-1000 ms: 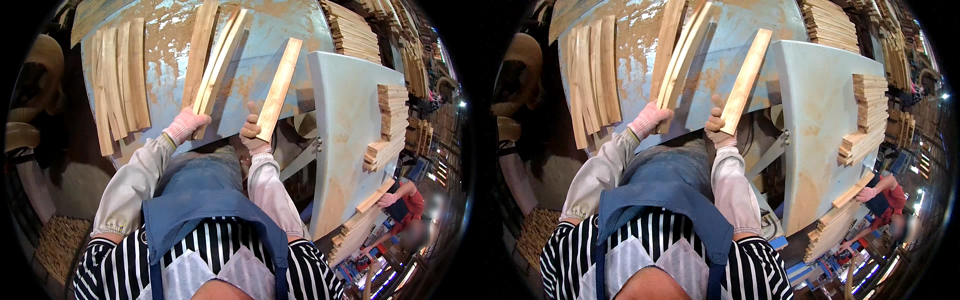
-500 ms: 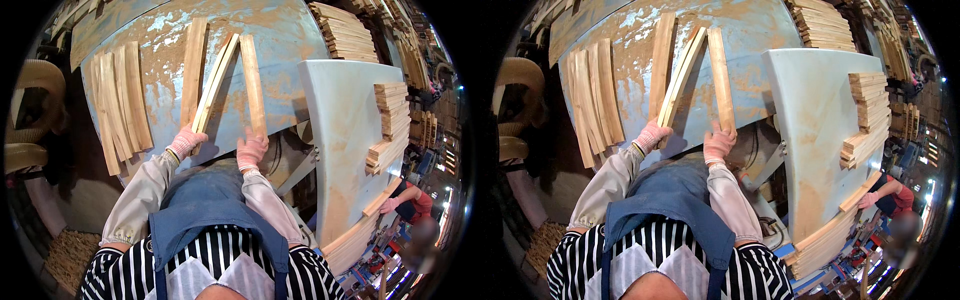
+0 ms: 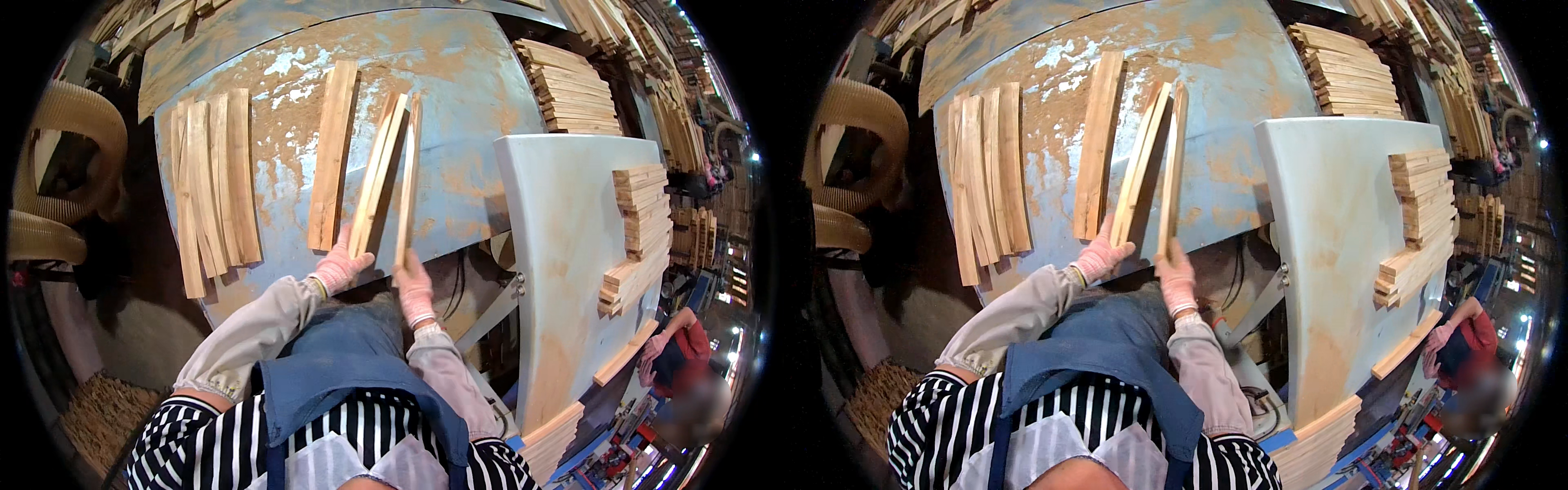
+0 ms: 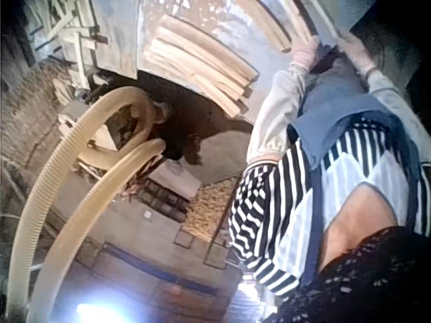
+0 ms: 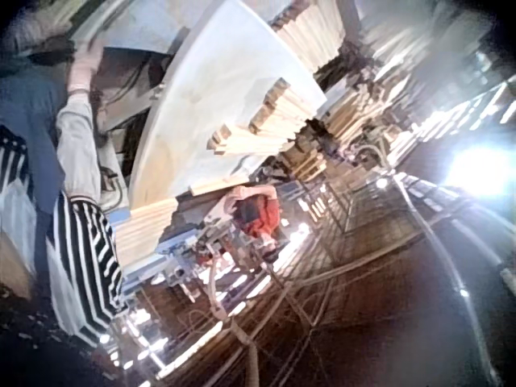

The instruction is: The person sorts and stacks small wooden planks on a metal table in a workshop. They pick up planks from a disorganized pile, align them, and place them into neat stacks. The person occasionally moves stacks to different locations on the table to organize the workspace.

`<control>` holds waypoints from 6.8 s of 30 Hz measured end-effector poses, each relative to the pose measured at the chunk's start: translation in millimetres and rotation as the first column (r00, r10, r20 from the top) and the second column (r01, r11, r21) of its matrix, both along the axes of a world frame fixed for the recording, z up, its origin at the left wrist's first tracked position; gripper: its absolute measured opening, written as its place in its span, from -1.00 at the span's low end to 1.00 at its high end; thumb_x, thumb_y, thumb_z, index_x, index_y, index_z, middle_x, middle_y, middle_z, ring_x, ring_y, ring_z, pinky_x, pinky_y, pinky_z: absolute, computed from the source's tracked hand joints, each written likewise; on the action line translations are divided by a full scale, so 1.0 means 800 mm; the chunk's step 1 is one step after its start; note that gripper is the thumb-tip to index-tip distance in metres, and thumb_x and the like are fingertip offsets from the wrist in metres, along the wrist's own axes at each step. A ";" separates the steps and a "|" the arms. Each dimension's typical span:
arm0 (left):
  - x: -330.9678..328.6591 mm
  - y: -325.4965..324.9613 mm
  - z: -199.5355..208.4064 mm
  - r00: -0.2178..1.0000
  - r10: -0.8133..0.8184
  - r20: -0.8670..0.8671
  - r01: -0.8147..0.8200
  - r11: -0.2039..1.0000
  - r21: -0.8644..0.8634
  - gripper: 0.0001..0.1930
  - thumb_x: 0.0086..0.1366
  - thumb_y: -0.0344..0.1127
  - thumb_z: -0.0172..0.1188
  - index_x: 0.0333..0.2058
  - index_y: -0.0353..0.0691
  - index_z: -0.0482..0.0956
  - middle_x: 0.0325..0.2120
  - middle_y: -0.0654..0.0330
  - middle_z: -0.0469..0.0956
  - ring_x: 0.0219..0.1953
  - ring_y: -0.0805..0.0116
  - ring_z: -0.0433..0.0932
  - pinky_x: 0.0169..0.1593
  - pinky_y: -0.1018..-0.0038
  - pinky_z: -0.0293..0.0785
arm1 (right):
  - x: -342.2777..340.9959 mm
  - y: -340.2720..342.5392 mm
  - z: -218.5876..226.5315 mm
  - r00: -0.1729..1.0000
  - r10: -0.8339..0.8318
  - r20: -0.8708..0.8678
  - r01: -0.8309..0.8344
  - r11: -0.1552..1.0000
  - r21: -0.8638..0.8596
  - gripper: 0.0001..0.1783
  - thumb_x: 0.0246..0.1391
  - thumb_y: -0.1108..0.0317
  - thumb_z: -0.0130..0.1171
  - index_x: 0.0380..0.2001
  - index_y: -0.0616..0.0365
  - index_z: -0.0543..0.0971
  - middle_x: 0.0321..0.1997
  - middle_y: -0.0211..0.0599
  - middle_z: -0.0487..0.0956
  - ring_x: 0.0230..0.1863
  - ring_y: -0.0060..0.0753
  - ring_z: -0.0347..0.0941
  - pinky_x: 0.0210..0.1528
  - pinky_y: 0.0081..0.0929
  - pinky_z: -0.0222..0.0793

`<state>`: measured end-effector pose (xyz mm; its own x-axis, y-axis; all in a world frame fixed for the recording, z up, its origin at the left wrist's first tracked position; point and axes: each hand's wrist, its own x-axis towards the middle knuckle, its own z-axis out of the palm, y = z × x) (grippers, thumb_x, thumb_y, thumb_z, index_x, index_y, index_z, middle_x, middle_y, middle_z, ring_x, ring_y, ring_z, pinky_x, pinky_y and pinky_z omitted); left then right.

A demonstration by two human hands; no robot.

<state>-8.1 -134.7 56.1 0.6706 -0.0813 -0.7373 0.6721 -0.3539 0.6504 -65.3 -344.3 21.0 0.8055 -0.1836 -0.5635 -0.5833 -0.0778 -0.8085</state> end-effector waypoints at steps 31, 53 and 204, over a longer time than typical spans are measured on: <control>0.005 0.124 0.027 0.712 0.571 -0.409 -0.630 0.263 -0.730 -0.51 0.35 -0.25 0.34 0.18 -0.33 0.50 -0.05 0.07 0.67 -0.04 0.21 0.71 0.08 0.28 0.69 | 0.143 0.172 0.126 0.960 0.268 0.084 -0.280 0.927 0.249 -0.32 0.35 0.24 0.16 0.42 0.38 0.33 0.36 0.10 0.49 0.37 -0.13 0.41 0.42 -0.37 0.28; -0.076 0.163 0.040 0.681 0.612 -0.402 -0.716 0.444 -0.539 -0.59 0.37 -0.21 0.31 0.13 -0.21 0.54 -0.10 0.13 0.68 -0.17 0.27 0.70 -0.21 0.32 0.67 | 0.046 0.224 0.129 0.982 0.095 0.165 -0.165 0.861 0.481 -0.03 0.21 0.64 0.12 0.60 0.24 -0.07 0.54 0.21 0.28 0.51 0.08 0.28 0.45 -0.22 0.31; 0.140 0.044 -0.142 0.757 0.143 0.637 -0.125 0.989 -0.072 -0.44 0.50 -0.46 0.03 0.44 -0.31 0.28 0.35 -0.05 0.44 0.36 0.14 0.43 0.45 0.31 0.25 | 0.122 -0.360 0.352 0.963 -0.267 -0.045 0.119 0.566 -0.816 0.03 0.08 -0.13 0.34 0.53 -0.09 0.15 0.24 0.12 0.48 0.27 0.20 0.46 0.28 -0.03 0.40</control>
<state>103.8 -99.1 -57.3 0.9906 0.0337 -0.1326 0.1367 -0.2706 0.9529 32.6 -632.5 302.7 0.6163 -0.7585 -0.2115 -0.7675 -0.5185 -0.3770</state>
